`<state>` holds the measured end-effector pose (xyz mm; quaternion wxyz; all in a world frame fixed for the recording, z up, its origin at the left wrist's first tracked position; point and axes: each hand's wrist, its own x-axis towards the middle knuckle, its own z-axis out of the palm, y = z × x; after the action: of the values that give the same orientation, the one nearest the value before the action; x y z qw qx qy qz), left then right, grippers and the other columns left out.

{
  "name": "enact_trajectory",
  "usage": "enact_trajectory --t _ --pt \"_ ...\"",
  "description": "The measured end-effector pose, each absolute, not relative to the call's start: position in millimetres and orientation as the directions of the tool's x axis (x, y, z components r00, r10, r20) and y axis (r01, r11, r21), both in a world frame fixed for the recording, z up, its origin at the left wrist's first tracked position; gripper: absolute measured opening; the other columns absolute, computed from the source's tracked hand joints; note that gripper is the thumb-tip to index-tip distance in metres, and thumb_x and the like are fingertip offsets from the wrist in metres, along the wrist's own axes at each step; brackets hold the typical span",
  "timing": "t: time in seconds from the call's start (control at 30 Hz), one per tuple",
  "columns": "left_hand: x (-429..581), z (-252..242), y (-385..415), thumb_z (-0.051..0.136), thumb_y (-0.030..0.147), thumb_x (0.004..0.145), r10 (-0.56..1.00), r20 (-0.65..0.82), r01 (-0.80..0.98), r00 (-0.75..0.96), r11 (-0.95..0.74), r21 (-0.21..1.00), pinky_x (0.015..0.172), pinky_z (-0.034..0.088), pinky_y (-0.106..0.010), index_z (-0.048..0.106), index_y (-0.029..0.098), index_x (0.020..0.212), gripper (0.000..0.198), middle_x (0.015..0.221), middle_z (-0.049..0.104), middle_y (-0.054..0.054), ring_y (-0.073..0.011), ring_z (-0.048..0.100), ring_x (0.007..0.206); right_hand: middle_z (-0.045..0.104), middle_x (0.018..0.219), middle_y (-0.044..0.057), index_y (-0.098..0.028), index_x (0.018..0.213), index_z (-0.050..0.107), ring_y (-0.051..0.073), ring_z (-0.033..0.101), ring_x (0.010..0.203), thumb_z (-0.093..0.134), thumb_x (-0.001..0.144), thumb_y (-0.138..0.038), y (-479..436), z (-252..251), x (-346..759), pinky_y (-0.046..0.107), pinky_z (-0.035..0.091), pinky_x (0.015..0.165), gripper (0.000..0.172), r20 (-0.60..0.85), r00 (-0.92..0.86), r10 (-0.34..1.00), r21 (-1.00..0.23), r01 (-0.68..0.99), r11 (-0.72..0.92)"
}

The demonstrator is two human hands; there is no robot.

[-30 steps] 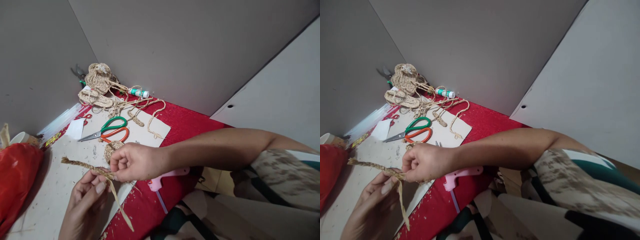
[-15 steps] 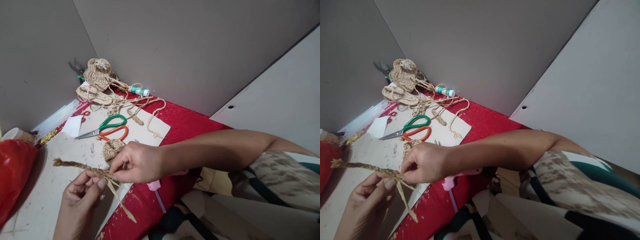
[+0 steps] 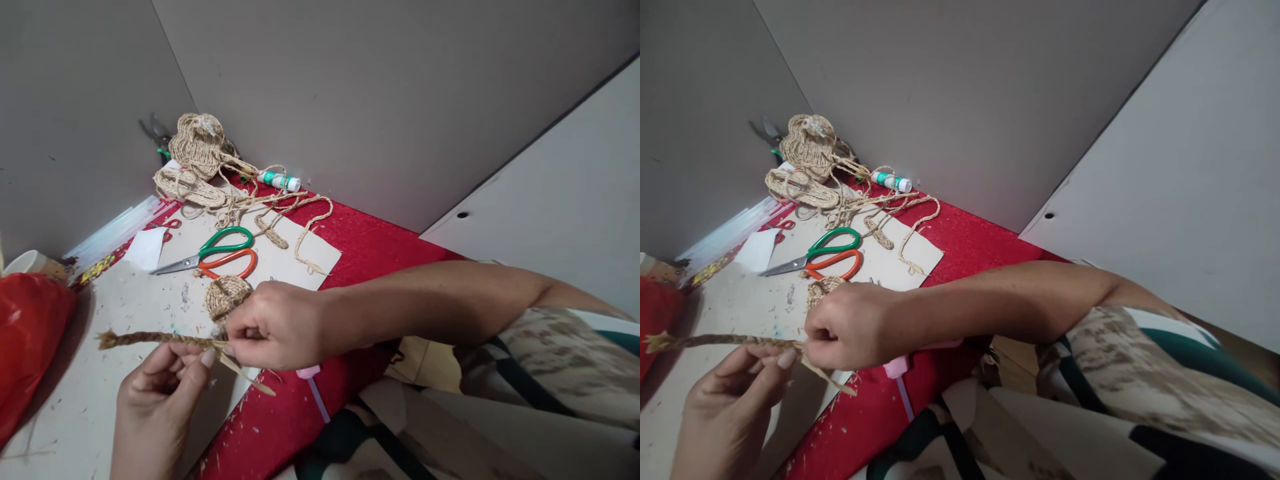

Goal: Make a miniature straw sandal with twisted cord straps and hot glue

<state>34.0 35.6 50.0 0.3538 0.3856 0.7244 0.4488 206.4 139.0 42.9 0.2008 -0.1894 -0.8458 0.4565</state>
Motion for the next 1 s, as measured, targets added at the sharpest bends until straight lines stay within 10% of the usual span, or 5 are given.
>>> enact_trajectory --t 0.17,0.37,0.53,0.77,1.0 --pt "43 48 33 0.090 0.036 0.058 0.856 -0.088 0.259 -0.510 0.251 0.933 0.059 0.049 -0.019 0.075 0.021 0.069 0.024 0.064 0.068 -0.002 -0.0147 0.060 0.062 0.037 0.048 -0.007 -0.015 0.056 0.049 0.005 0.034 0.051 0.056 0.084 -0.019 129 40 203 0.020 0.028 0.054 0.029 0.153 -0.844 0.514 -0.929 0.054 0.366" --pt "35 47 33 0.090 0.045 0.058 0.859 -0.281 0.106 -0.427 0.356 0.928 0.039 0.031 -0.015 0.074 0.019 0.075 0.035 0.049 0.054 0.003 -0.0070 0.040 0.043 0.043 0.054 -0.004 -0.015 0.062 0.052 0.007 0.033 0.051 0.053 0.087 -0.023 123 39 204 0.023 0.026 0.053 0.026 0.151 -0.856 0.495 -0.800 0.188 0.569" --pt "38 49 34 0.088 0.048 0.061 0.879 -0.278 0.123 -0.388 0.348 0.929 0.038 0.029 -0.015 0.073 0.020 0.075 0.034 0.044 0.046 0.005 -0.0064 0.036 0.042 0.065 0.067 0.007 -0.013 0.094 0.069 0.015 0.049 0.055 0.045 0.097 -0.033 121 51 206 0.029 0.029 0.054 0.032 -0.007 -0.914 0.405 -0.533 0.346 0.772" --pt "44 51 42 0.092 0.041 0.057 0.872 -0.282 -0.010 -0.401 0.304 0.953 0.038 0.027 -0.011 0.074 0.019 0.077 0.035 0.050 0.054 0.005 -0.0032 0.038 0.042 0.072 0.085 0.013 -0.011 0.137 0.052 0.022 0.062 0.068 0.046 0.097 -0.025 112 70 209 0.031 0.040 0.059 0.042 -0.133 -0.942 0.310 -0.411 0.336 0.847" --pt "35 70 30 0.095 0.034 0.051 0.873 -0.314 -0.106 -0.374 0.296 0.949 0.052 0.048 -0.015 0.075 0.019 0.078 0.036 0.059 0.064 0.002 -0.0077 0.056 0.051 0.070 0.085 0.006 -0.012 0.104 0.063 0.012 0.057 0.068 0.050 0.098 -0.032 115 79 222 0.024 0.039 0.062 0.024 0.297 -0.806 0.513 -0.722 0.162 0.673"
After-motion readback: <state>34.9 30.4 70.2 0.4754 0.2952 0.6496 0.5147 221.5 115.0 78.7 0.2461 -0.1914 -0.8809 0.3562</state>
